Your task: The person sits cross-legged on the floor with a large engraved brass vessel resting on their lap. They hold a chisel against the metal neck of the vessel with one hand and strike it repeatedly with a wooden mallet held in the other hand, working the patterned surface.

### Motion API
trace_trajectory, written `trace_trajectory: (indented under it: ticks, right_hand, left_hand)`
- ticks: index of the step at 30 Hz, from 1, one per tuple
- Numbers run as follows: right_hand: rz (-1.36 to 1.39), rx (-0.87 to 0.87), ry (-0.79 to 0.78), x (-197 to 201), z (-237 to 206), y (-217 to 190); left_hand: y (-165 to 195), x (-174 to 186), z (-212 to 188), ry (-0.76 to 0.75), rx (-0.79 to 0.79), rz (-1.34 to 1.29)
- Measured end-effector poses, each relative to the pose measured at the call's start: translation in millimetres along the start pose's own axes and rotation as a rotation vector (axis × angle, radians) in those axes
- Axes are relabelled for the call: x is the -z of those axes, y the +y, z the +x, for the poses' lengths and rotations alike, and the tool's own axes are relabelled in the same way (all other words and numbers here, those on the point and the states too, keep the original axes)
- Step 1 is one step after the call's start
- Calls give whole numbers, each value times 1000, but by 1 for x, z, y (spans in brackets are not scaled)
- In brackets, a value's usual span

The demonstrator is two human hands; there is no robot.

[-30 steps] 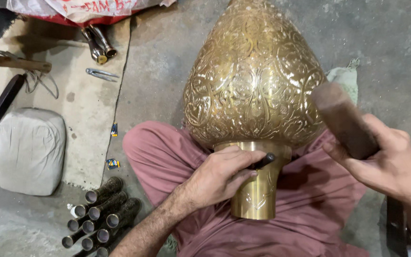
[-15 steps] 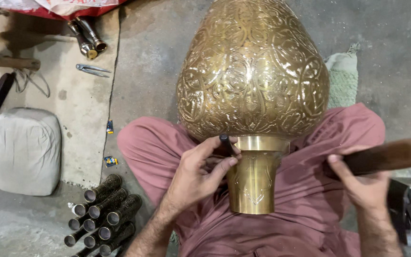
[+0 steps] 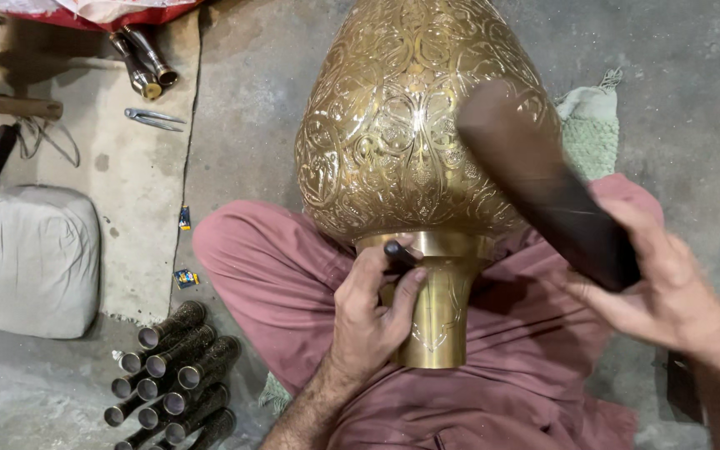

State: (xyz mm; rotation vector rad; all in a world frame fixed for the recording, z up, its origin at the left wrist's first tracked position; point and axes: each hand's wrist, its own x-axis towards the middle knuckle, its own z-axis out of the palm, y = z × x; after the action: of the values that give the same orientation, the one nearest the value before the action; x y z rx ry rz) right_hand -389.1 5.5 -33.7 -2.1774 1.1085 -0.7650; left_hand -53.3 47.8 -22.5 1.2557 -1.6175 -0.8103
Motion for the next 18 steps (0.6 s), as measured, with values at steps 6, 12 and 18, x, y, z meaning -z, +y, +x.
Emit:
trace_trajectory:
  ticks: [6,12,18]
  right_hand:
    - [-509,-103,-224,30,57,-24]
    - [-698,-99,-215,51,82,-46]
    - [-268,30,-147,50,104,-73]
  left_hand:
    - [-4,-3,-4,13,20,-28]
    - [-1,-4,-4,15,37,-74]
    - [0,-1,-5,7,5,-33]
